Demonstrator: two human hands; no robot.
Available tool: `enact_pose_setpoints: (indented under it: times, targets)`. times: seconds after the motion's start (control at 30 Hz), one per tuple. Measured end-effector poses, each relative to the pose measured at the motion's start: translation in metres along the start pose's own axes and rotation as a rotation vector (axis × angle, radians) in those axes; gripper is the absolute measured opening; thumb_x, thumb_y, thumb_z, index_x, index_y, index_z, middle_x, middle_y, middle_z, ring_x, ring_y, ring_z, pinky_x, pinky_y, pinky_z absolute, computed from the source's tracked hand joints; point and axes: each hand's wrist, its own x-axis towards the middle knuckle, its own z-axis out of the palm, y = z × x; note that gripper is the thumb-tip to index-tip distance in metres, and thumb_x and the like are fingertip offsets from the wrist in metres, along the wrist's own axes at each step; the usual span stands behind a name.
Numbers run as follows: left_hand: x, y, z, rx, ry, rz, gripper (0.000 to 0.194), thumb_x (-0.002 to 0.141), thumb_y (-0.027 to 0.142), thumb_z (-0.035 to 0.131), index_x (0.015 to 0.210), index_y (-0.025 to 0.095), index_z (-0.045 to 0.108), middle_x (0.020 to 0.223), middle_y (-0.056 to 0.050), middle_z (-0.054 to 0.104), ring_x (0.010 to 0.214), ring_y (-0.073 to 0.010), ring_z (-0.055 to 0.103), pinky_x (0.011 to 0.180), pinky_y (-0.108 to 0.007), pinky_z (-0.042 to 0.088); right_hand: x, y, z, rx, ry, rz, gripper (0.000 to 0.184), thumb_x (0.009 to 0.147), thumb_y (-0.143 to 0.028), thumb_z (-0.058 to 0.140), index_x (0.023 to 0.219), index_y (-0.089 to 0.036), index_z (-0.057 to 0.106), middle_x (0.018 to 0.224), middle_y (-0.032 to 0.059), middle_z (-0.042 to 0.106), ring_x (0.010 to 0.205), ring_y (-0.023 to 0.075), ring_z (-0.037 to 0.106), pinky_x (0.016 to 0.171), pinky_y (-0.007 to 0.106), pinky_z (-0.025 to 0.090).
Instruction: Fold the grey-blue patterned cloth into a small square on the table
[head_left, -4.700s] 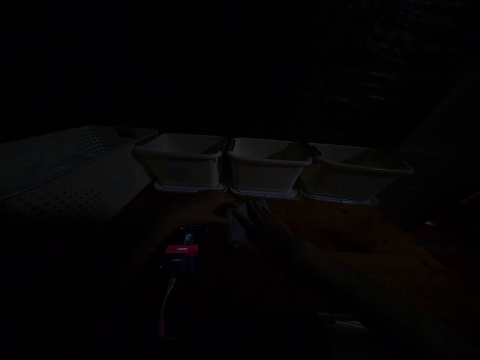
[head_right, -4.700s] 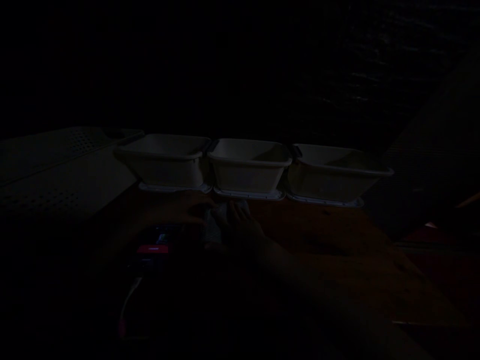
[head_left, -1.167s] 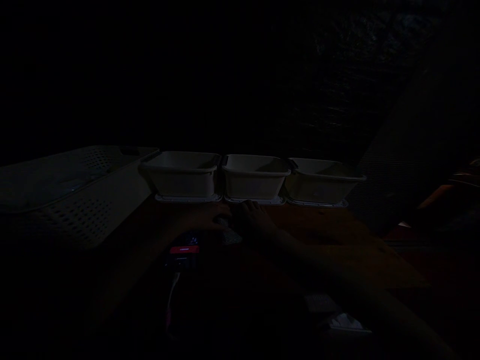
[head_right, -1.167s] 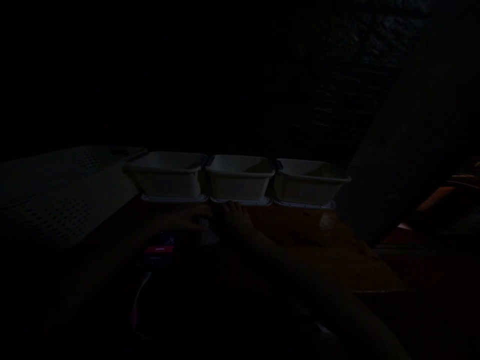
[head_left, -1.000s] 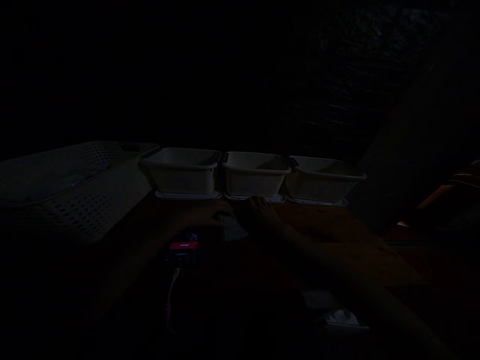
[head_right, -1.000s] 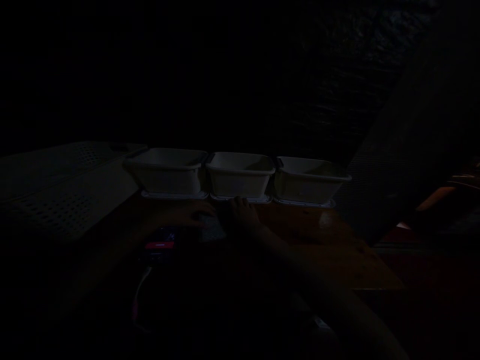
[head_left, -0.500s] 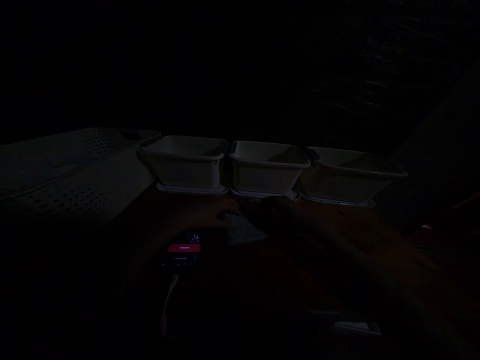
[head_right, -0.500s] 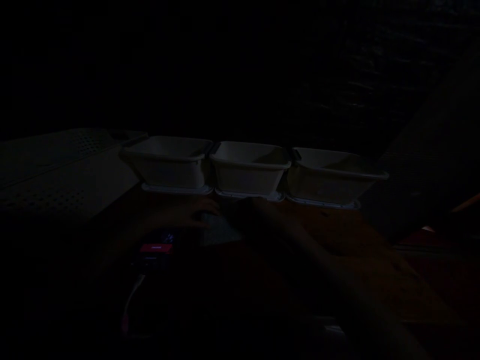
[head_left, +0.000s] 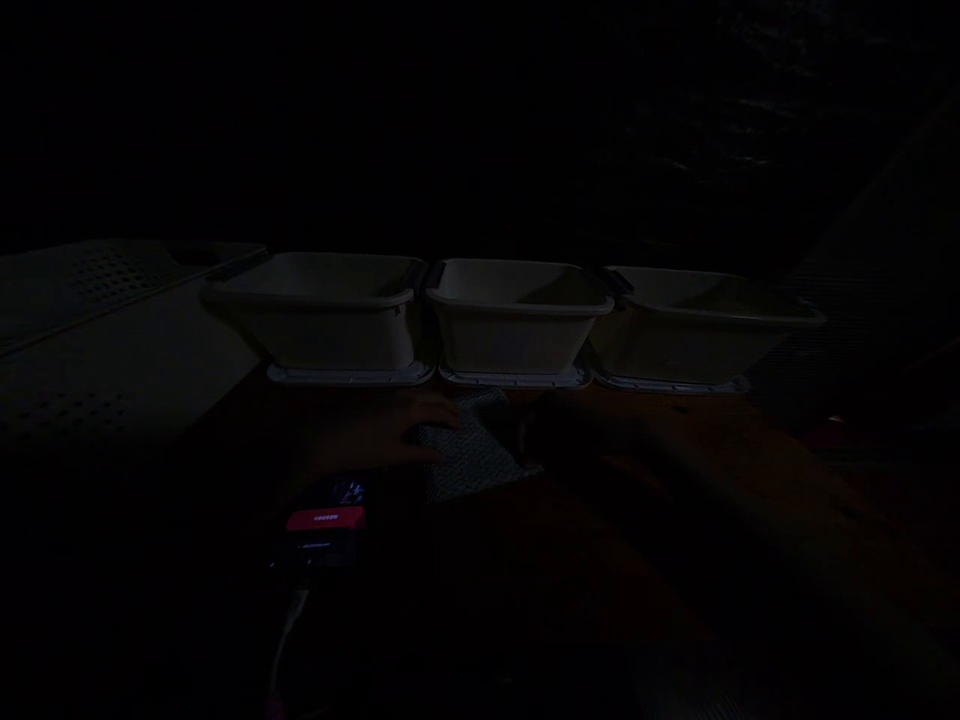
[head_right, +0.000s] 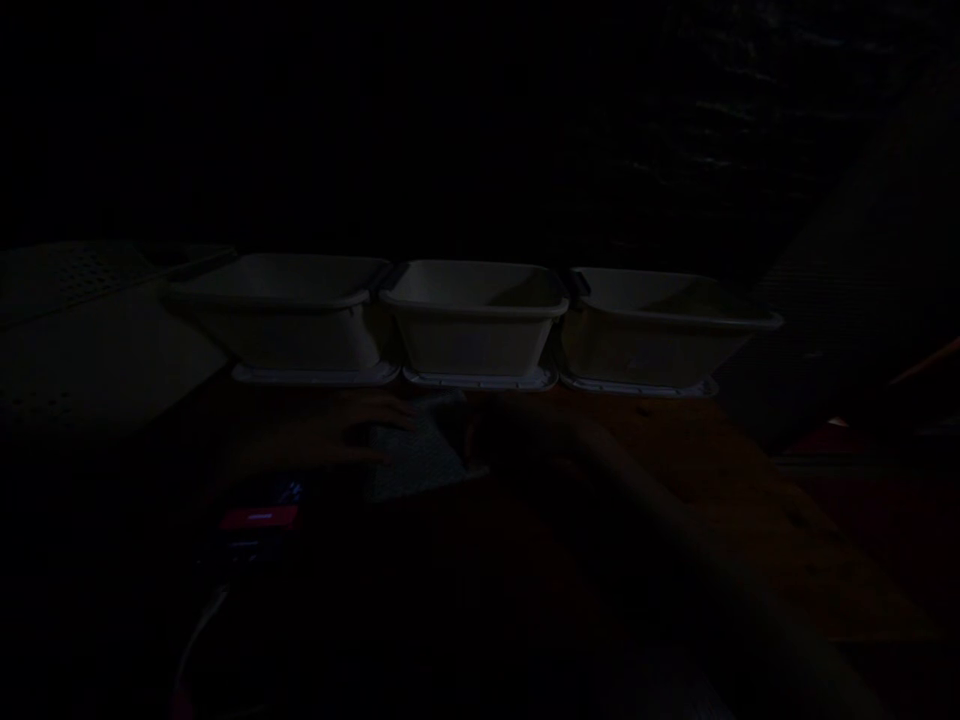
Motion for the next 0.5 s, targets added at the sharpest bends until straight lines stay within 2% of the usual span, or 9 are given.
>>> enact_pose_setpoints:
  times: [0.1, 0.27, 0.37, 0.5]
  targets:
    - [0.000, 0.001, -0.001, 0.004, -0.005, 0.009, 0.040, 0.089, 0.032, 0.067, 0.127, 0.024, 0.061, 0.138, -0.007, 0.057, 0.129, -0.0225, 0.052, 0.109, -0.037, 0.039, 0.001, -0.008, 0.006, 0.065, 0.029, 0.028, 0.007, 0.079, -0.017, 0.067, 0.085, -0.014, 0.070, 0.091, 0.0056, 0.073, 0.084, 0.0164, 0.070, 0.078, 0.028, 0.052]
    - [0.001, 0.006, -0.003, -0.016, 0.001, -0.017, 0.040, 0.087, 0.029, 0.069, 0.126, 0.024, 0.061, 0.136, -0.006, 0.058, 0.127, -0.0226, 0.054, 0.106, -0.035, 0.041, 0.008, -0.015, 0.017, 0.019, 0.054, 0.023, 0.008, 0.074, -0.013, 0.070, 0.081, -0.014, 0.068, 0.088, 0.0032, 0.072, 0.083, 0.0158, 0.069, 0.077, 0.027, 0.052]
    - [0.001, 0.006, -0.003, -0.028, -0.002, -0.025, 0.041, 0.085, 0.027, 0.070, 0.126, 0.024, 0.061, 0.136, -0.006, 0.058, 0.126, -0.0229, 0.054, 0.106, -0.035, 0.042, 0.013, -0.010, 0.021, -0.069, 0.101, 0.006, 0.008, 0.073, -0.014, 0.073, 0.079, -0.015, 0.068, 0.083, 0.0011, 0.070, 0.078, 0.0142, 0.067, 0.074, 0.026, 0.051]
    - [0.001, 0.002, -0.001, -0.018, 0.000, -0.020, 0.042, 0.086, 0.029, 0.070, 0.127, 0.023, 0.061, 0.137, -0.007, 0.058, 0.125, -0.0229, 0.054, 0.105, -0.034, 0.043, 0.020, 0.004, 0.027, -0.081, 0.137, -0.095, 0.014, 0.073, -0.019, 0.076, 0.083, -0.015, 0.067, 0.086, 0.0007, 0.069, 0.078, 0.0137, 0.065, 0.072, 0.024, 0.050]
